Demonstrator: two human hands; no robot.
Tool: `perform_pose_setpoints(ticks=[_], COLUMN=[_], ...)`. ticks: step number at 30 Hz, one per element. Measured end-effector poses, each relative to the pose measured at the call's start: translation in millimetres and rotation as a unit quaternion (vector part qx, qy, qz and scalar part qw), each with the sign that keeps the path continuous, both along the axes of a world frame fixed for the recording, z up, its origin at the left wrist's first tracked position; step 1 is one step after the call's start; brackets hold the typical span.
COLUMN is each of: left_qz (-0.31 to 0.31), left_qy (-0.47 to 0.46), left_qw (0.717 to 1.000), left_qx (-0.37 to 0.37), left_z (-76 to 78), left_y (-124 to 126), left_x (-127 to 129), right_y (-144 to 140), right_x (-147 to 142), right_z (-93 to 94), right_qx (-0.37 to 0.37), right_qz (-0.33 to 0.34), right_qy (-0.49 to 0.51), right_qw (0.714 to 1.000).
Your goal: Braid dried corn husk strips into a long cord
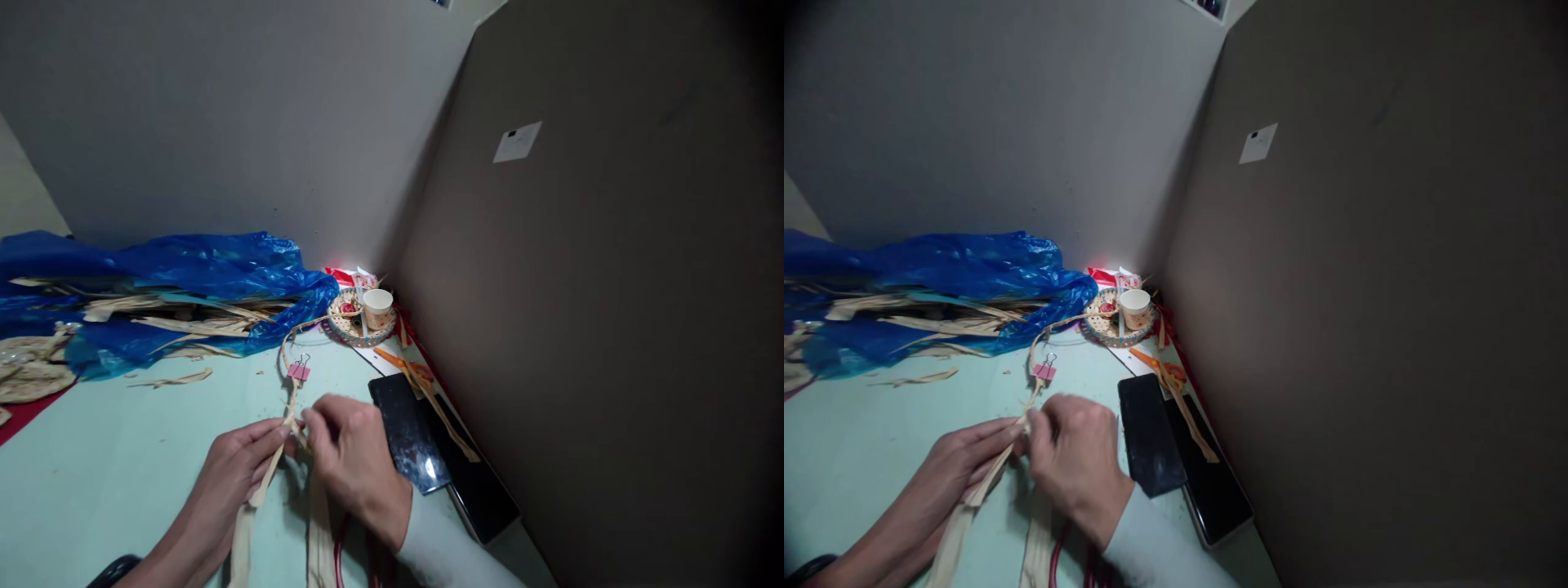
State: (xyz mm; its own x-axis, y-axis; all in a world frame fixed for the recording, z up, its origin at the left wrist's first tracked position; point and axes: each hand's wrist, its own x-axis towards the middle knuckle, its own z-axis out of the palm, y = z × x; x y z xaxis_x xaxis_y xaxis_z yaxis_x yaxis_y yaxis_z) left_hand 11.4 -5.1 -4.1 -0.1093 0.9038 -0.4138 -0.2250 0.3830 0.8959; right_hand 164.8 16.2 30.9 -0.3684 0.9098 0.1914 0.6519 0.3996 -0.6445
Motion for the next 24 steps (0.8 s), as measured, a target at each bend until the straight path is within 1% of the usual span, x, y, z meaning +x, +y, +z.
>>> perform_pose_setpoints(ticks=[1,2,3,5,6,7,9,12,14,17,18,19,20,22,24], left_qz=[-0.006,-0.014,-0.026,-0.05,-0.059,-0.064,-0.063,-0.059,-0.061,-0.065,-0.073,-0.079,-0.086,-0.094,-0.096], left_qy=[-0.027,-0.046,-0.054,-0.047,-0.041,-0.031,0.007,0.101,0.139,0.167,0.191,0.232,0.285,0.4,0.489], left_qw=[1.0,0.999,0.998,0.997,0.997,0.997,0.998,0.992,0.987,0.984,0.979,0.969,0.953,0.905,0.857], left_qx=[-0.01,-0.018,-0.022,-0.019,-0.013,-0.004,0.014,0.049,0.043,0.013,0.021,0.04,0.064,0.108,0.131], left_z=[1.3,2.5,3.7,5.2,5.4,5.1,3.4,0.0,-1.0,1.1,3.0,5.3,8.0,13.0,15.6], left_y=[0,-1,-1,0,1,2,4,5,3,-2,-4,-5,-7,-8,-10], left_x=[0,-1,-1,-2,-2,-2,-2,-1,-1,-2,-3,-5,-6,-8,-6], right_y=[5,9,12,17,19,21,23,24,22,17,15,14,12,9,7], right_x=[1,1,0,-4,-5,-7,-8,-7,-7,-9,-10,-11,-11,-12,-12], right_z=[-0.1,-1.8,-5.1,-15.1,-21.0,-26.5,-35.0,-38.6,-37.3,-34.3,-33.3,-32.2,-31.1,-28.8,-27.2], right_qx=[-0.034,-0.082,-0.138,-0.241,-0.268,-0.274,-0.251,-0.213,-0.201,-0.2,-0.202,-0.201,-0.195,-0.158,-0.108], right_qz=[-0.013,0.0,0.036,0.116,0.133,0.134,0.118,0.103,0.081,0.042,0.034,0.027,0.021,0.012,0.009], right_qy=[0.055,0.104,0.145,0.2,0.212,0.216,0.207,0.195,0.2,0.22,0.225,0.227,0.224,0.203,0.171], right_qw=[0.998,0.991,0.979,0.943,0.93,0.927,0.938,0.952,0.955,0.954,0.953,0.953,0.955,0.966,0.979])
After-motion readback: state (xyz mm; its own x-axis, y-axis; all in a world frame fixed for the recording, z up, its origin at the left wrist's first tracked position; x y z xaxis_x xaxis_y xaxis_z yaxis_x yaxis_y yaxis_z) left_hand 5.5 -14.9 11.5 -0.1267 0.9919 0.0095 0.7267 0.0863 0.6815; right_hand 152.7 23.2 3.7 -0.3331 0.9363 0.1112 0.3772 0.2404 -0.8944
